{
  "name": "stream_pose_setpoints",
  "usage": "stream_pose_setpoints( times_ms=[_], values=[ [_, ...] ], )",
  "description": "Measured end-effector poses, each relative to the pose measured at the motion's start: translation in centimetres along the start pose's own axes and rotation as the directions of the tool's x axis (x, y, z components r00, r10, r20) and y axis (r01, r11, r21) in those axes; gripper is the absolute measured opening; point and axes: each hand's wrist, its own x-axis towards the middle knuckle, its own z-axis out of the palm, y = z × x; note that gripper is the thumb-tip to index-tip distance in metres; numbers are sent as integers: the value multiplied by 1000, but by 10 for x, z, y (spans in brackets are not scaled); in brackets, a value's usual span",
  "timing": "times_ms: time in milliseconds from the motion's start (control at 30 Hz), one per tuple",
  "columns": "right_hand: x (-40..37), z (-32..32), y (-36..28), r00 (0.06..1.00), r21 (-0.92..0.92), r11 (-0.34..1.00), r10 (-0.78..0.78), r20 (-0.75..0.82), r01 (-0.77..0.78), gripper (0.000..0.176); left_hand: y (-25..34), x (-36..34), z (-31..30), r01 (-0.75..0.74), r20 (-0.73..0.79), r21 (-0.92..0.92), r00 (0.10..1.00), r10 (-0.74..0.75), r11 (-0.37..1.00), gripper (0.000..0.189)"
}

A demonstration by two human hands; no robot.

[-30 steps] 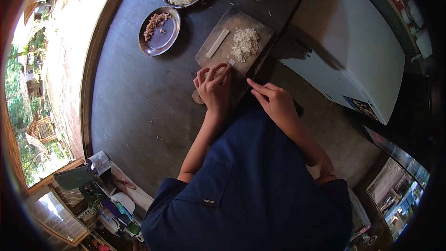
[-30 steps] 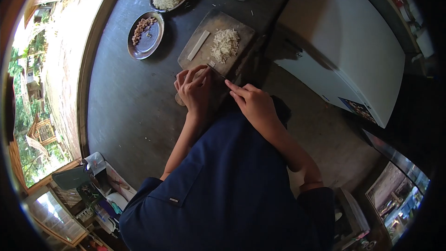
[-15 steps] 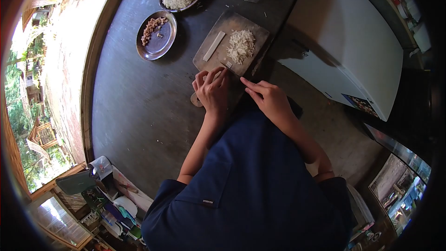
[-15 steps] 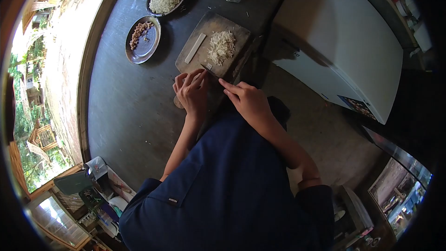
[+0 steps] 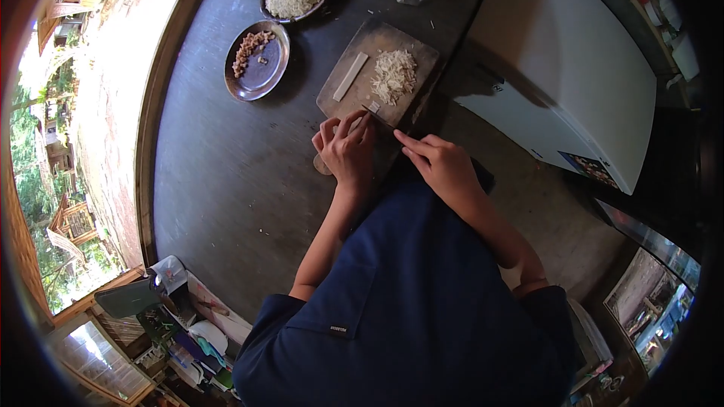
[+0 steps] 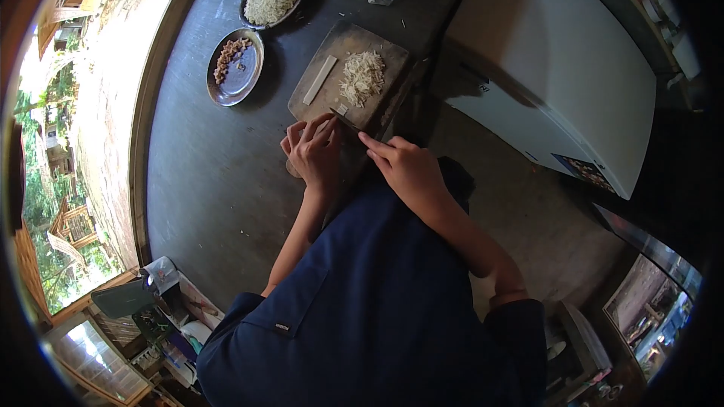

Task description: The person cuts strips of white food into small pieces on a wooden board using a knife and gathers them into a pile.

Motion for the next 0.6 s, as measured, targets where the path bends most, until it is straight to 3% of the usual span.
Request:
stream_pose_setpoints(
  times_ms=[133,333,433,600],
  values=[
    [0,-2,2,999,-13,999,33,23,-32,40,0,-1,2,12,10,-23,1000,-11,1000,14],
    [14,13,5,996,23,998,-51,-71,53,40,-3,0,0,14,16,-15,1000,-14,1000,14],
    [0,4,2,998,14,998,54,31,-55,38,-1,-3,1,31,26,-32,999,-30,999,14],
    [10,13,7,999,31,999,-14,-52,16,40,1,-1,0,48,23,-42,999,-47,998,14]
  ],
)
